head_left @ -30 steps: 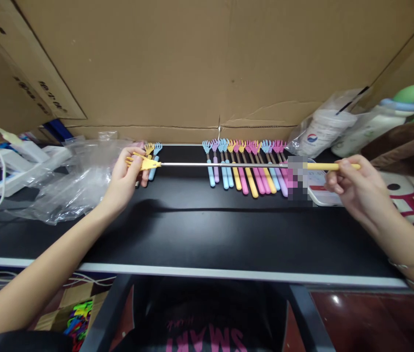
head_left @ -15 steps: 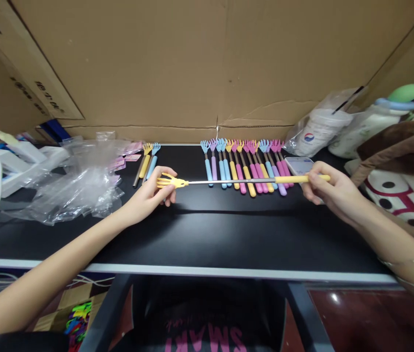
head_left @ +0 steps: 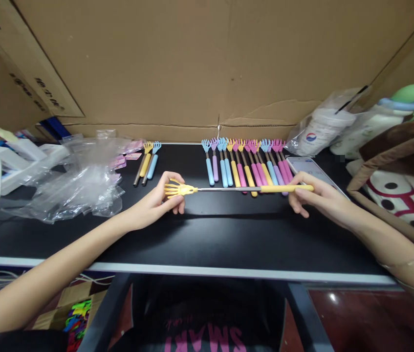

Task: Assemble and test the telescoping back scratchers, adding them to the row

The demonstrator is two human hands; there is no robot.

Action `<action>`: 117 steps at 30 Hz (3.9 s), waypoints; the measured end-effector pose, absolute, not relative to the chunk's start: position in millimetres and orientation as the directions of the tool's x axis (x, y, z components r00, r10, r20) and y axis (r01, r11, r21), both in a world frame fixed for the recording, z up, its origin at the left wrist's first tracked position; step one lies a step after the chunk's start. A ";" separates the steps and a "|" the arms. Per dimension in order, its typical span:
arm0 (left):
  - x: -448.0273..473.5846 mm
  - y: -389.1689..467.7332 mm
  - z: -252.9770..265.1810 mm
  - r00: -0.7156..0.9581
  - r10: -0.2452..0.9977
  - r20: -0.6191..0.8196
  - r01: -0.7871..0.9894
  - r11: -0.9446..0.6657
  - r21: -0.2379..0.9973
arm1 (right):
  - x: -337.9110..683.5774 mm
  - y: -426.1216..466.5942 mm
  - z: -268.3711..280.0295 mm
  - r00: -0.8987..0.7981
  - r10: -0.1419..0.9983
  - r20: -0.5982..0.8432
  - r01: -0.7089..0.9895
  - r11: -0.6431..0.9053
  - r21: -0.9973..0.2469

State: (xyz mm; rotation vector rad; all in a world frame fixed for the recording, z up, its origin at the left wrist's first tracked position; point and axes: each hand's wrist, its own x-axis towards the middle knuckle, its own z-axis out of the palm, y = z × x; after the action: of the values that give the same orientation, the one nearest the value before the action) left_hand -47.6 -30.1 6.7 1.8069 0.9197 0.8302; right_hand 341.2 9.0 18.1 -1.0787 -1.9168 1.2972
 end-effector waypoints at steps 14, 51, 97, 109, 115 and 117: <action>-33.6 -31.0 2.4 0.593 0.799 0.100 0.391 -0.395 0.831 | 316.8 3.6 16.7 -0.652 0.758 -0.023 0.332 0.258 -0.907; -12.8 -14.4 30.0 0.591 0.710 0.383 0.764 -0.645 0.016 | 273.4 1.7 26.3 -0.772 0.576 0.268 0.632 0.742 0.224; -14.4 -3.5 25.3 0.740 0.456 0.494 0.667 -0.590 -0.455 | 262.0 12.1 29.0 -0.804 0.472 0.362 0.595 0.653 0.468; -50.0 1.8 22.9 0.731 0.442 0.519 0.678 -0.559 -0.478 | 306.4 21.8 29.1 -0.775 0.474 0.417 0.631 0.586 0.508; -45.7 -0.3 23.9 0.755 0.395 0.524 0.649 -0.568 -0.506 | 297.5 17.3 24.9 -0.789 0.464 0.403 0.615 0.596 0.517; -40.1 -1.5 23.5 0.764 0.375 0.525 0.636 -0.576 -0.514 | 290.4 13.1 25.0 -0.808 0.429 0.404 0.589 0.614 0.526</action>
State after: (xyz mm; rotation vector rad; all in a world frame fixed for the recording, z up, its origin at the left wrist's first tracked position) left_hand -40.1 -1.5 23.5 3.6000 1.2060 0.7573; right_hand 290.4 13.1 25.0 -0.8354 -2.6019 -0.9760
